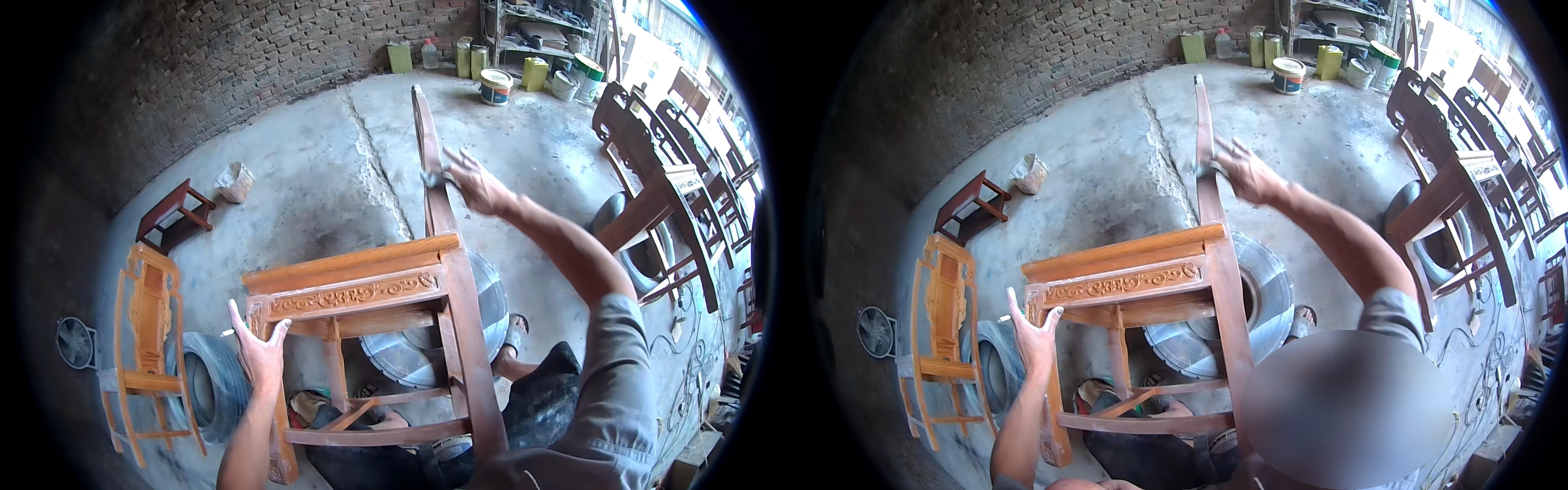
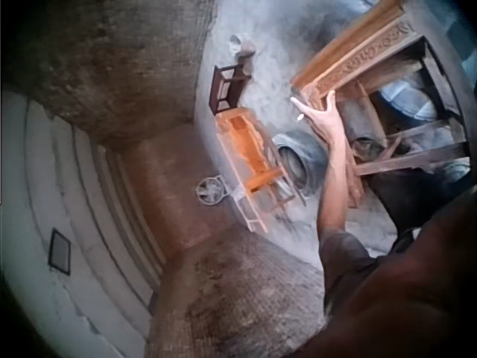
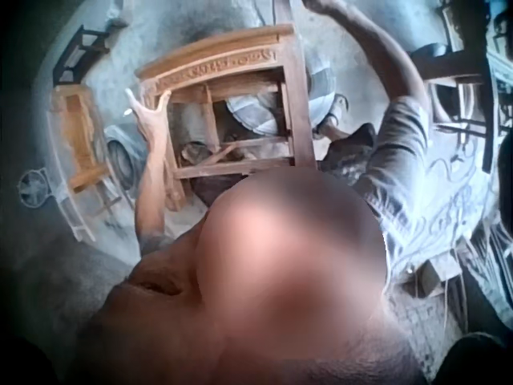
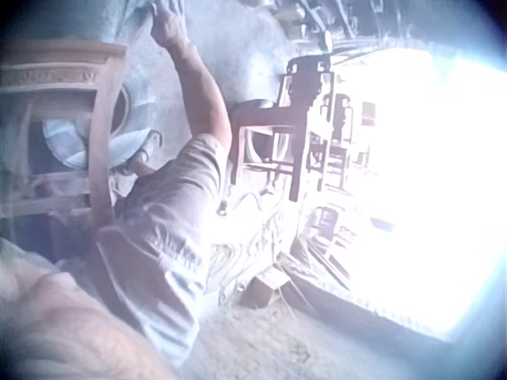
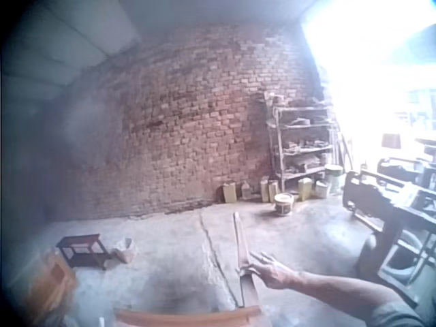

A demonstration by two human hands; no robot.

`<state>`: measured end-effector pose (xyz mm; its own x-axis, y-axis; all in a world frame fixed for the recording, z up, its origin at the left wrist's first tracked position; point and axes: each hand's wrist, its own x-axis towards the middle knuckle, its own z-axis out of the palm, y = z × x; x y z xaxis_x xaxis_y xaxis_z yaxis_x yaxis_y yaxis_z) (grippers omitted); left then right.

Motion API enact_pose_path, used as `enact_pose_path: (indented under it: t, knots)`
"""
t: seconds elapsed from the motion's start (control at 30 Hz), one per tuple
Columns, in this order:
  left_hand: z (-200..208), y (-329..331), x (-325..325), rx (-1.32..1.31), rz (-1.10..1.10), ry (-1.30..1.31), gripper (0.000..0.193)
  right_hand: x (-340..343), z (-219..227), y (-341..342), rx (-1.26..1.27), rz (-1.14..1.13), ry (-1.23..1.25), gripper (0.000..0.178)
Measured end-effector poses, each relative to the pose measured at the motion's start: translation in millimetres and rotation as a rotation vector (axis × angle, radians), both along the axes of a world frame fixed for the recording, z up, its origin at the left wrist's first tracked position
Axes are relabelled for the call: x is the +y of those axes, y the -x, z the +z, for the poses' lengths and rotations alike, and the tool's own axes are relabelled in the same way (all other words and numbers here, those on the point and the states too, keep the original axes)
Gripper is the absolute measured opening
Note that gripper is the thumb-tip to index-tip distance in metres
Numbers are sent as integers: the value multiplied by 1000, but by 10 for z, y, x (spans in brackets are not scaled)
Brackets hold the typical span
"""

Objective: The person sands a wooden chair using a sanding block, focusing on the legs and frame. They reposition the chair multiple times to access different areas and continue sanding until the clip ends.

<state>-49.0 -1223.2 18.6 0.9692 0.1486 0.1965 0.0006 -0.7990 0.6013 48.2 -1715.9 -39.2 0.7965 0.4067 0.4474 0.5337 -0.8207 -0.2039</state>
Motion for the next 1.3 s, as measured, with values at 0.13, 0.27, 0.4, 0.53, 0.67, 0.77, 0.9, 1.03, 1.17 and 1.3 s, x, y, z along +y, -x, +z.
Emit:
enact_pose_path:
  t: [0.13, 0.27, 0.4, 0.53, 0.67, 0.77, 0.9, 1.03, 1.17, 1.3]
  knots:
    - [-148, -20, 200, -135, -19, -120, 108, -173, -31, -1188, -32, -304, -113, 33]
    - [-78, -27, 146, -114, -6, -114, 110, -47, -27, -1431, -81, -453, -280, 25]
    - [-195, -28, 154, -165, -55, -52, 107, 11, -217, -583, -6, -236, -157, 38]
    - [-127, 26, 184, -58, 28, -58, 107, 536, 174, 765, 63, 52, -164, 46]
    - [-230, -86, 253, -175, -23, -8, 104, 906, 676, 1404, 102, -157, -265, 43]
    - [-307, -24, 551, -161, -56, 38, 103, 881, 336, 1230, 93, -54, 88, 53]
    - [-412, 267, 855, -65, -21, 80, 109, 1116, 463, 1232, 295, -198, 243, 53]
    - [-443, 312, 797, -86, -14, 144, 111, 1774, 3, 862, 60, -128, 159, 60]
    - [-497, 367, 988, -25, 30, 182, 113, 1424, 228, 1163, 169, -147, 95, 61]
    - [-472, 313, 850, -13, 8, 222, 111, 1358, 235, 1250, 109, -256, 87, 56]
